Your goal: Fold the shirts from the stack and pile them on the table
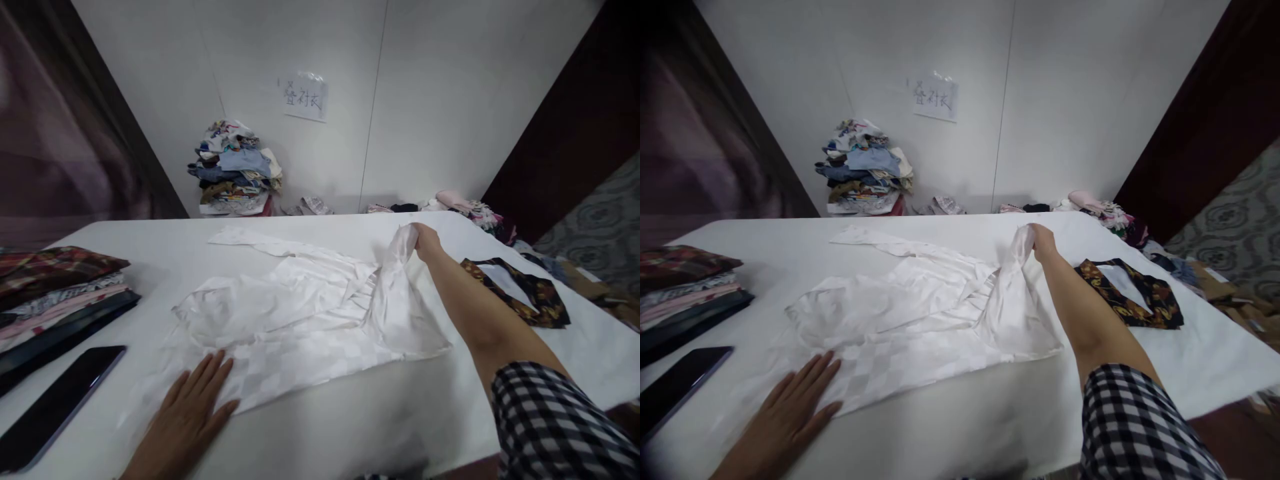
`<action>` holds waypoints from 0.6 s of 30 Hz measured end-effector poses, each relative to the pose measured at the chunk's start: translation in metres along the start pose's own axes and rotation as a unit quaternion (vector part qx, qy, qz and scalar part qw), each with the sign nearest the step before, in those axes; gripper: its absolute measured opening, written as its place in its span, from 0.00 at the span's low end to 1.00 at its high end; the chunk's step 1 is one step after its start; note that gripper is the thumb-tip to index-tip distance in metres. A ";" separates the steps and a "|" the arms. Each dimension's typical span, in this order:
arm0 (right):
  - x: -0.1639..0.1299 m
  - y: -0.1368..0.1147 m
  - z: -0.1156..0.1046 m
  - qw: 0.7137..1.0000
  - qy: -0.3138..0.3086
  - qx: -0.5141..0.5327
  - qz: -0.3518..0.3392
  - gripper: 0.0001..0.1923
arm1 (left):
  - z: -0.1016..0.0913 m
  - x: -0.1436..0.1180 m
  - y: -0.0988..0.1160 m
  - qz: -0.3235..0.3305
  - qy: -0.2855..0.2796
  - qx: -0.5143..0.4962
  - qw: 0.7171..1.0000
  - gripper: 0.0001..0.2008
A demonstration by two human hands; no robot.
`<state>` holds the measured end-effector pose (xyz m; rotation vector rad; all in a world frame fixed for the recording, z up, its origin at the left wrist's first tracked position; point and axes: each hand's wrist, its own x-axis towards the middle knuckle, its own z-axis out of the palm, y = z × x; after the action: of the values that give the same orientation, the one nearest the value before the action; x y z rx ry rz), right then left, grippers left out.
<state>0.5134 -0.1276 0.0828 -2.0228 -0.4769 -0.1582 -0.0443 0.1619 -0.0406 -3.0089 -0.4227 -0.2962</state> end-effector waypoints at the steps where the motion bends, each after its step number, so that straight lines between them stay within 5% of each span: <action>1: 0.000 -0.012 -0.004 0.998 0.021 0.058 0.025 0.17 | 0.001 0.001 -0.001 -0.001 -0.001 -0.005 1.000 0.34; 4: -0.012 -0.053 -0.019 0.968 0.043 0.239 0.053 0.14 | -0.003 0.007 -0.006 -0.014 0.006 -0.040 0.999 0.32; 7: -0.045 -0.097 -0.032 0.934 -0.017 0.356 -0.012 0.11 | -0.026 0.019 0.001 -0.041 0.034 -0.124 0.991 0.26; 10: -0.093 -0.136 -0.034 0.924 -0.164 0.335 -0.086 0.13 | -0.066 0.041 0.034 -0.062 0.099 -0.216 0.969 0.25; 15: -0.173 -0.185 -0.013 0.865 -0.455 0.173 -0.122 0.12 | -0.120 0.098 0.119 -0.008 0.208 -0.322 0.924 0.41; 18: -0.200 -0.192 -0.006 0.837 -0.514 0.110 -0.153 0.14 | -0.127 0.124 0.151 0.008 0.208 -0.423 0.882 0.24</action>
<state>0.2553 -0.1063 0.1814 -1.6403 -1.4148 0.8089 0.0925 0.0355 0.1000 -3.5673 -0.2609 -1.4327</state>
